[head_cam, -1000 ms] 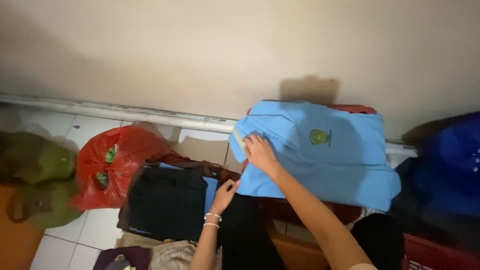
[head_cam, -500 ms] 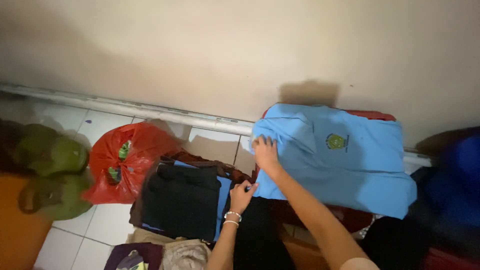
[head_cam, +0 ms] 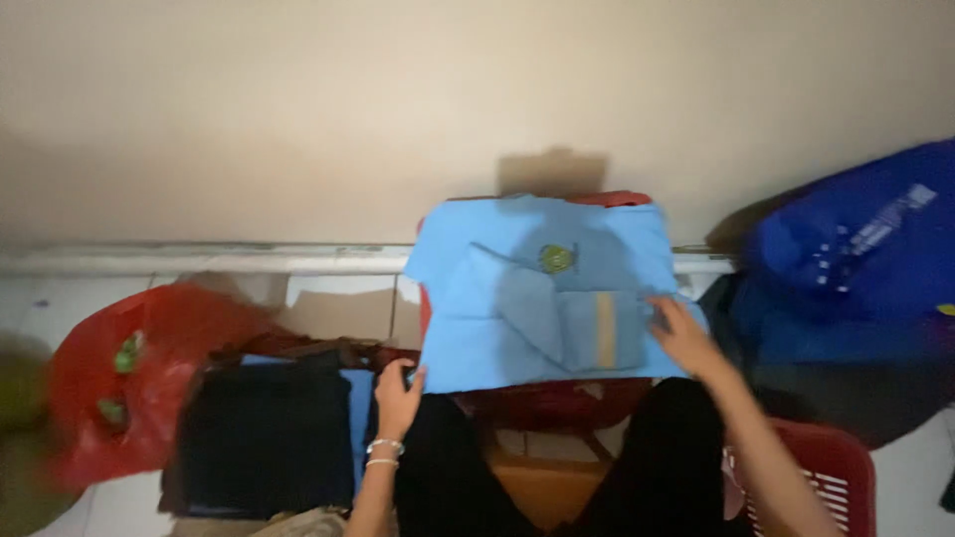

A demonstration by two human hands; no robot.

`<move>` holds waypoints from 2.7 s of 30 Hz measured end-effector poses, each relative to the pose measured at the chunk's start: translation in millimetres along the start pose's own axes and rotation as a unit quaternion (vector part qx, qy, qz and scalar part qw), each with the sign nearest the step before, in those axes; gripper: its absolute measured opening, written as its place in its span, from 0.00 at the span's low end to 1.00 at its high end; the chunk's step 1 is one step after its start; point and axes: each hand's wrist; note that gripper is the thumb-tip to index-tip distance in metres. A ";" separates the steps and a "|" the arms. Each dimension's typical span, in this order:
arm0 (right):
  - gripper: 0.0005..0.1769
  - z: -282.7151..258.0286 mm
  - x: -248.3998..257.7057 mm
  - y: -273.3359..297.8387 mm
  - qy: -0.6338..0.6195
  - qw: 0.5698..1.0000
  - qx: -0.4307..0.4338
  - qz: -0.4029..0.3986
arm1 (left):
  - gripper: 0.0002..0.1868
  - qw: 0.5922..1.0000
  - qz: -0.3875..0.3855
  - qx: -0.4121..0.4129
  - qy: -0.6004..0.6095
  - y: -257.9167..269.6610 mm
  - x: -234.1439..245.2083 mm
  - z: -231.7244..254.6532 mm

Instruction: The person folds items of clothing by hand. The person moves a stool and places a blue t-shirt onto a red plastic basket, smoothing it out and folding the sleeves and bottom edge until it is a compact rectangle. The person then picks up a white t-shirt and a black t-shirt from separate laundry baskets and folds them one at a time on the same surface.

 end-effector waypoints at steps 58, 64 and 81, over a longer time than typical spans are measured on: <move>0.15 139.7 63.1 17.7 -0.086 0.927 -0.173 0.320 | 0.18 0.923 -0.002 -0.373 -0.091 -38.4 -14.2 101.5; 0.21 152.6 50.8 18.9 0.029 0.954 -0.173 0.243 | 0.19 0.917 -0.083 -0.378 -0.096 -11.7 -2.8 110.0; 0.33 135.6 -22.4 -10.0 -0.115 0.967 -0.174 0.147 | 0.36 0.975 -0.160 0.120 0.100 -29.7 -6.5 10.0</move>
Point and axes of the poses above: each hand's wrist, its own y-axis away from the middle knuckle, its own x-axis out of the back of the hand, z = x × y, and after that the axes turned 2 degrees about -x, right-handed
